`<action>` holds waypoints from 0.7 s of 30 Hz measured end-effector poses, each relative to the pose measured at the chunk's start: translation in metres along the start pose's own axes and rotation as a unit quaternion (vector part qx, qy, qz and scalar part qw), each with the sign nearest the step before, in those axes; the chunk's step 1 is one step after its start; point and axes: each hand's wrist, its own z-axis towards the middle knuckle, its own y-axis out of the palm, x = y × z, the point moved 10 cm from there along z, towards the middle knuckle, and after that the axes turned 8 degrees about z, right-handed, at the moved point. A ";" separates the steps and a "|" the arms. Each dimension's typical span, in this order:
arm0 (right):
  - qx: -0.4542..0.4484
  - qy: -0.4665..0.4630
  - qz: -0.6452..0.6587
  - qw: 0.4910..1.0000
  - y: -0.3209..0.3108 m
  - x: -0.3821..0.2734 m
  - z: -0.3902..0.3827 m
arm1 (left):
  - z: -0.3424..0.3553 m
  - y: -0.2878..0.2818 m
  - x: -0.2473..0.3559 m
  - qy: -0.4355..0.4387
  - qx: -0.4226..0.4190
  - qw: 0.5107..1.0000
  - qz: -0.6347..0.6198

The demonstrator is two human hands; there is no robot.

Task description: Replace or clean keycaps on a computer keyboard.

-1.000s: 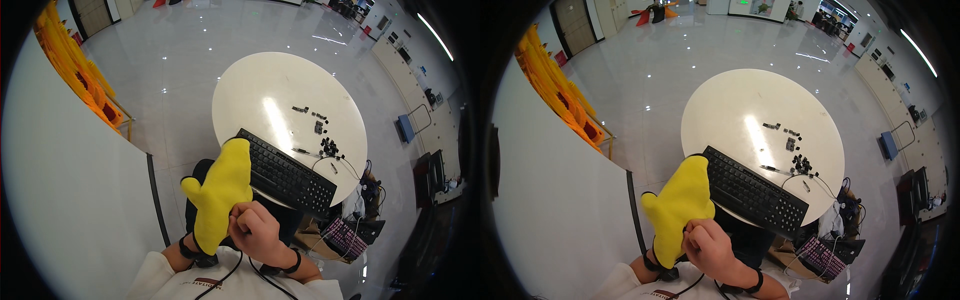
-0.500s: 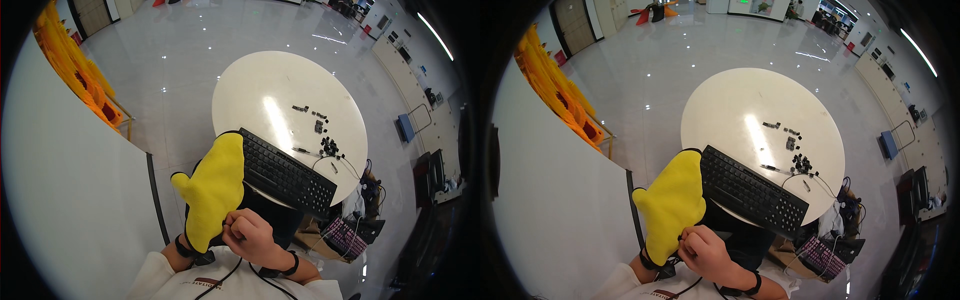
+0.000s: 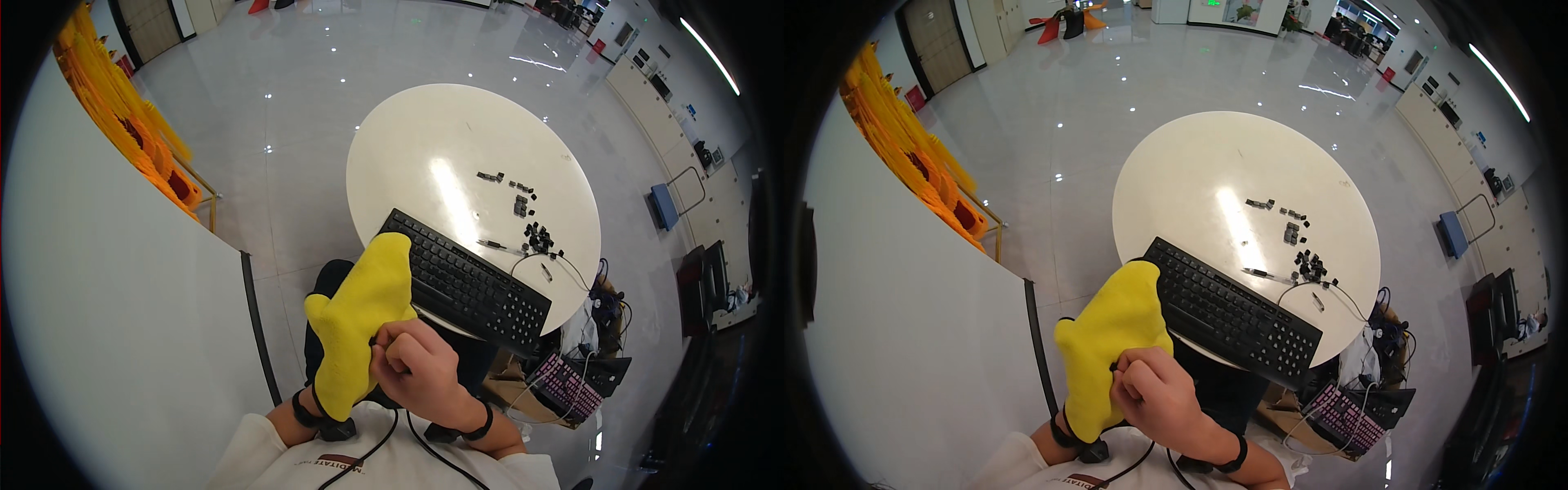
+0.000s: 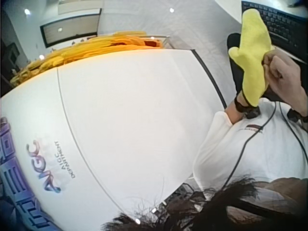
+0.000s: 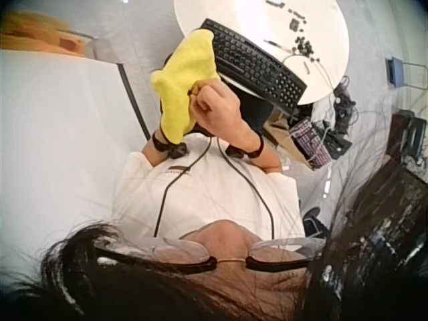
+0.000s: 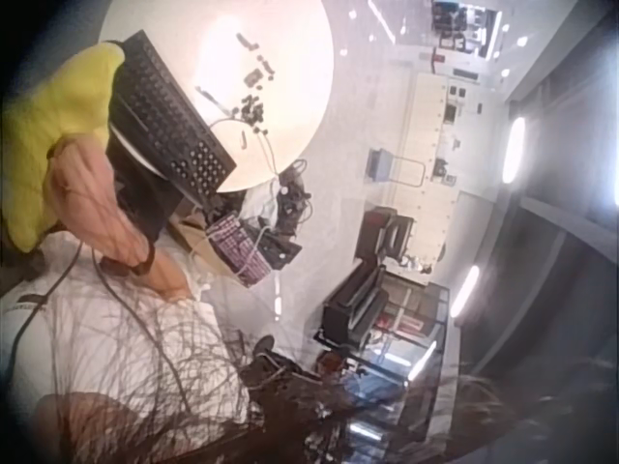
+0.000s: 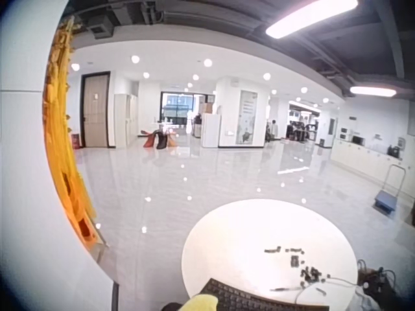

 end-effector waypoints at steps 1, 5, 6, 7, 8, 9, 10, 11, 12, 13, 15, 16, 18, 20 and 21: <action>0.001 0.000 -0.001 1.000 0.000 0.000 -0.002 | 0.003 -0.007 -0.007 -0.007 -0.005 1.000 -0.027; -0.036 0.011 0.025 0.999 0.016 -0.002 -0.014 | 0.005 -0.024 -0.013 -0.022 0.003 0.994 -0.111; -0.036 0.006 0.033 0.999 0.019 -0.003 -0.016 | 0.006 -0.025 -0.013 -0.022 0.004 0.993 -0.119; -0.032 0.000 0.024 0.999 0.022 -0.003 -0.017 | 0.005 -0.025 -0.012 -0.020 0.003 0.992 -0.126; -0.032 0.001 0.022 0.999 0.021 -0.003 -0.017 | 0.005 -0.025 -0.012 -0.019 0.001 0.991 -0.130; -0.024 -0.011 0.017 1.000 0.019 -0.005 -0.015 | 0.004 -0.024 -0.013 -0.015 -0.005 0.991 -0.131; -0.016 -0.023 0.011 1.000 0.017 -0.007 -0.014 | 0.002 -0.020 -0.014 -0.013 -0.011 0.991 -0.131; -0.016 -0.023 0.013 1.000 0.016 -0.006 -0.011 | 0.000 -0.016 -0.013 -0.010 -0.018 0.992 -0.127; 0.001 -0.035 -0.001 0.999 0.010 -0.007 -0.007 | 0.000 -0.012 -0.011 -0.005 -0.026 0.992 -0.125; 0.019 -0.047 -0.015 0.999 0.005 -0.009 -0.004 | 0.000 -0.007 -0.007 0.003 -0.032 0.994 -0.108; 0.022 -0.056 -0.021 0.998 -0.001 -0.007 0.004 | 0.000 0.002 0.009 0.026 -0.042 0.997 -0.053; 0.024 -0.065 -0.027 0.997 -0.004 -0.007 0.007 | 0.000 0.010 0.014 0.027 -0.043 0.997 -0.053; 0.026 -0.060 -0.029 0.997 -0.009 -0.005 0.011 | 0.000 0.010 0.017 0.013 0.018 0.999 0.046; 0.011 -0.026 -0.028 0.999 -0.010 -0.001 0.014 | 0.001 0.011 0.017 -0.004 0.013 1.000 -0.010; 0.011 -0.026 -0.028 0.999 -0.012 -0.001 0.012 | 0.002 0.012 0.014 -0.022 0.008 0.998 -0.066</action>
